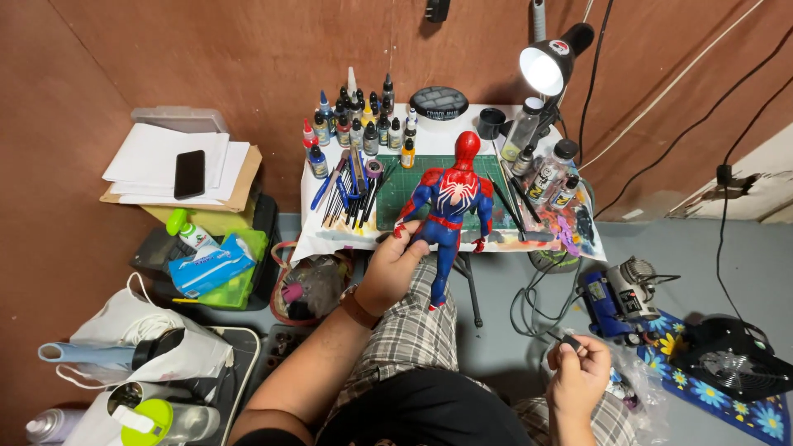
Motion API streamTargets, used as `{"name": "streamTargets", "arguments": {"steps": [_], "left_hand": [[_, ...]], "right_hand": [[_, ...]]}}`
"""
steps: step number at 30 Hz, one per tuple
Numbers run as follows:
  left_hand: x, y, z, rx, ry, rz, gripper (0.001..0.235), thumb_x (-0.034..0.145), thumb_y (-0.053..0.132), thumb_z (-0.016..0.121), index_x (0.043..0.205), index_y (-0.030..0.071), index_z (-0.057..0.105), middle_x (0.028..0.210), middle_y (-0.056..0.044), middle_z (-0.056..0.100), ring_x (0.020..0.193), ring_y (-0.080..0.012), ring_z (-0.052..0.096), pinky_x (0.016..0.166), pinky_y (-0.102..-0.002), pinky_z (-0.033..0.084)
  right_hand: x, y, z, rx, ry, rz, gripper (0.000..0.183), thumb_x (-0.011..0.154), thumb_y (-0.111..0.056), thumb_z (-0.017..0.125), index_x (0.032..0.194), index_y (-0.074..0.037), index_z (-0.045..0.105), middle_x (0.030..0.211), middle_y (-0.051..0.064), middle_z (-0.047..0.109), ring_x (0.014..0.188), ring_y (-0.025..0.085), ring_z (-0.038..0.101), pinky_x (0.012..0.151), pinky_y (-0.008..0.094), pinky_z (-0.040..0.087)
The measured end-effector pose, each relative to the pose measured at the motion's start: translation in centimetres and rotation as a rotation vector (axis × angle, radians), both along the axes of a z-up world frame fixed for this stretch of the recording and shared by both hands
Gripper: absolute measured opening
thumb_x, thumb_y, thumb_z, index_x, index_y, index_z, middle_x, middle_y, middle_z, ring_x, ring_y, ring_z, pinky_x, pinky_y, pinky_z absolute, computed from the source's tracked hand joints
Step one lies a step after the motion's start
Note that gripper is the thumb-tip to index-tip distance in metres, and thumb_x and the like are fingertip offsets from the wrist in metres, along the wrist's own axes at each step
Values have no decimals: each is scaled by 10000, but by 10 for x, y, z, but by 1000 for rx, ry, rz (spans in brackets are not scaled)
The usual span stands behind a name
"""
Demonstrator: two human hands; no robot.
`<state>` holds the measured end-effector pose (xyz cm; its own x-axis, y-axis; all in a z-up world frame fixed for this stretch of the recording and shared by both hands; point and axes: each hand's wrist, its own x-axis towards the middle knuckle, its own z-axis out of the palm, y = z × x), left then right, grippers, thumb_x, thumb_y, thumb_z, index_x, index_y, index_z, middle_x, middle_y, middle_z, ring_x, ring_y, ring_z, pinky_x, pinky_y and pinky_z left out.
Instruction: Sanding a Spider-Man action figure with a sanding block at a hobbyist workbench
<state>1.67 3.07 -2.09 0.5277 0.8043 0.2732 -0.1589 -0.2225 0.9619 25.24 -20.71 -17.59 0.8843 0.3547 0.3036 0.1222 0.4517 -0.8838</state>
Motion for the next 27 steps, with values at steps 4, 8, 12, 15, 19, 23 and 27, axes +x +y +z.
{"name": "streamTargets", "arguments": {"steps": [4, 8, 12, 15, 19, 23, 27], "left_hand": [[-4, -5, 12, -107, -59, -59, 407, 992, 142, 558, 1389, 53, 581, 1293, -67, 683, 1210, -189, 629, 1093, -357, 507], [-3, -1, 4, -94, -110, -66, 382, 988, 120, 554, 1363, 67, 604, 1297, -69, 684, 1214, -196, 626, 1103, -365, 490], [1, 8, -9, -115, -178, -61, 522, 979, 103, 578, 1485, 31, 474, 1495, -128, 555, 1404, -234, 507, 1207, -400, 383], [-1, 14, -5, -219, -150, 31, 394, 924, 45, 615, 1318, 65, 623, 1245, -80, 730, 1185, -206, 671, 1101, -383, 499], [-11, 29, -6, -25, -167, 166, 452, 874, 75, 670, 1323, 54, 616, 1180, -73, 720, 1063, -161, 668, 978, -307, 522], [-27, 36, 16, 524, -117, 318, 387, 867, -34, 641, 1251, 14, 622, 1222, -130, 629, 1139, -248, 615, 1035, -350, 473], [-40, 32, 39, 588, -38, 404, 372, 853, -33, 654, 1216, 40, 629, 1250, -132, 603, 1205, -295, 603, 1075, -407, 461]], "right_hand": [[5, -5, -11, -71, 61, -45, 136, 968, 40, 513, 1064, -57, 508, 710, 36, 386, 559, 122, 407, 496, 261, 339], [18, -11, -39, -113, 125, -66, 125, 985, 0, 553, 1064, -85, 506, 706, 7, 401, 560, 90, 412, 482, 238, 356], [32, -20, -72, -222, 186, -99, 82, 1009, -71, 590, 1050, -102, 526, 663, 29, 442, 560, 106, 447, 477, 268, 392], [38, -24, -90, -201, 256, -128, 103, 1002, -76, 583, 1053, -127, 509, 669, 19, 439, 558, 104, 441, 468, 270, 365], [45, -22, -99, -216, 319, -189, 75, 989, -108, 596, 1032, -131, 539, 661, 49, 491, 544, 105, 457, 456, 251, 359], [53, -13, -106, -140, 377, -210, 96, 1012, -84, 576, 986, -134, 499, 638, 34, 423, 484, 84, 374, 383, 258, 261], [53, -11, -108, -162, 416, -255, 116, 1004, -101, 584, 965, -133, 479, 671, 30, 423, 491, 82, 343, 390, 267, 228]]}}
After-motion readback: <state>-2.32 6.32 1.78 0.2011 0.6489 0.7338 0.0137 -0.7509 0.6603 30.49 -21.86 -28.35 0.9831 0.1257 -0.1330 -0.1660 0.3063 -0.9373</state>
